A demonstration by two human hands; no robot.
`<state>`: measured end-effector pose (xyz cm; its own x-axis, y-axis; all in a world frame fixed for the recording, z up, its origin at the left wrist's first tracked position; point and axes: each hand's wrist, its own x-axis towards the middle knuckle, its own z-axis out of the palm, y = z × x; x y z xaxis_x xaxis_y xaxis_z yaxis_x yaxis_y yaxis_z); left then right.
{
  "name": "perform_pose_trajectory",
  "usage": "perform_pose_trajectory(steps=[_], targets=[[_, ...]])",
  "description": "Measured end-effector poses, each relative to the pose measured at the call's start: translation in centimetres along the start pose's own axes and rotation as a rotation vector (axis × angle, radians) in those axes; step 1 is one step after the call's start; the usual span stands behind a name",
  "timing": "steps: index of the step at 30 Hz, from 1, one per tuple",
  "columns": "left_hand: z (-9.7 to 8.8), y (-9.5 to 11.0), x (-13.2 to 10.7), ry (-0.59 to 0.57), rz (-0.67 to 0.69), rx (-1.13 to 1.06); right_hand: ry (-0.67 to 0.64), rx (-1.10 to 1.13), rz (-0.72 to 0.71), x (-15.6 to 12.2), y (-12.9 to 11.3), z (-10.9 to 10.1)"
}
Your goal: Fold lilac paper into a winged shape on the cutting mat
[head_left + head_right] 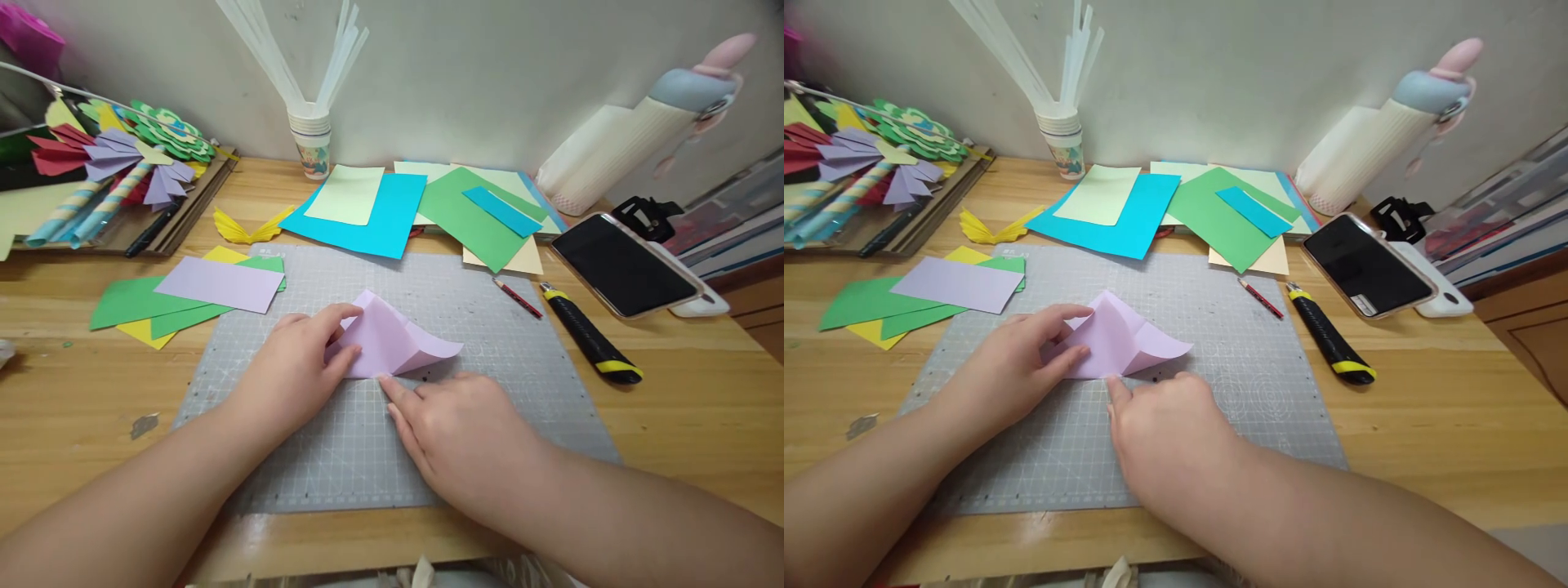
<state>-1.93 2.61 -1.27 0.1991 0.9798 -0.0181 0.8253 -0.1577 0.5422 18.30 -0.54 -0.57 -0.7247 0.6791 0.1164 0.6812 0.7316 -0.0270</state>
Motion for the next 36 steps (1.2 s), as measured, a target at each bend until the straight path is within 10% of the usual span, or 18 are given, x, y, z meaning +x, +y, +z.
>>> perform_pose_trajectory(steps=[4, 9, 14, 18, 27, 36], targets=[[-0.5, 0.3, -0.3, 0.033, 0.029, -0.047, 0.225, 0.257, -0.035, 0.2, 1.0, -0.6], [-2.2, 0.8, -0.8, 0.16, 0.052, -0.318, 0.814, 0.423, 0.106, 1.2, 4.1, -1.5], [-3.1, 0.9, -0.4, 0.017, -0.211, -0.821, 0.308, 1.319, 0.343, 2.3, 6.1, -0.7], [-2.9, 0.6, 0.2, -0.034, -0.43, -0.987, 0.247, 1.699, 0.558, 2.9, 6.3, -0.1], [-3.2, 1.2, 0.7, 0.062, -0.453, -1.574, 0.365, 1.555, 0.584, 3.3, 6.5, 1.8], [-2.0, 1.2, 0.3, -0.012, -0.586, -1.478, 0.286, 1.342, 0.534, 3.0, 5.6, 1.9]])
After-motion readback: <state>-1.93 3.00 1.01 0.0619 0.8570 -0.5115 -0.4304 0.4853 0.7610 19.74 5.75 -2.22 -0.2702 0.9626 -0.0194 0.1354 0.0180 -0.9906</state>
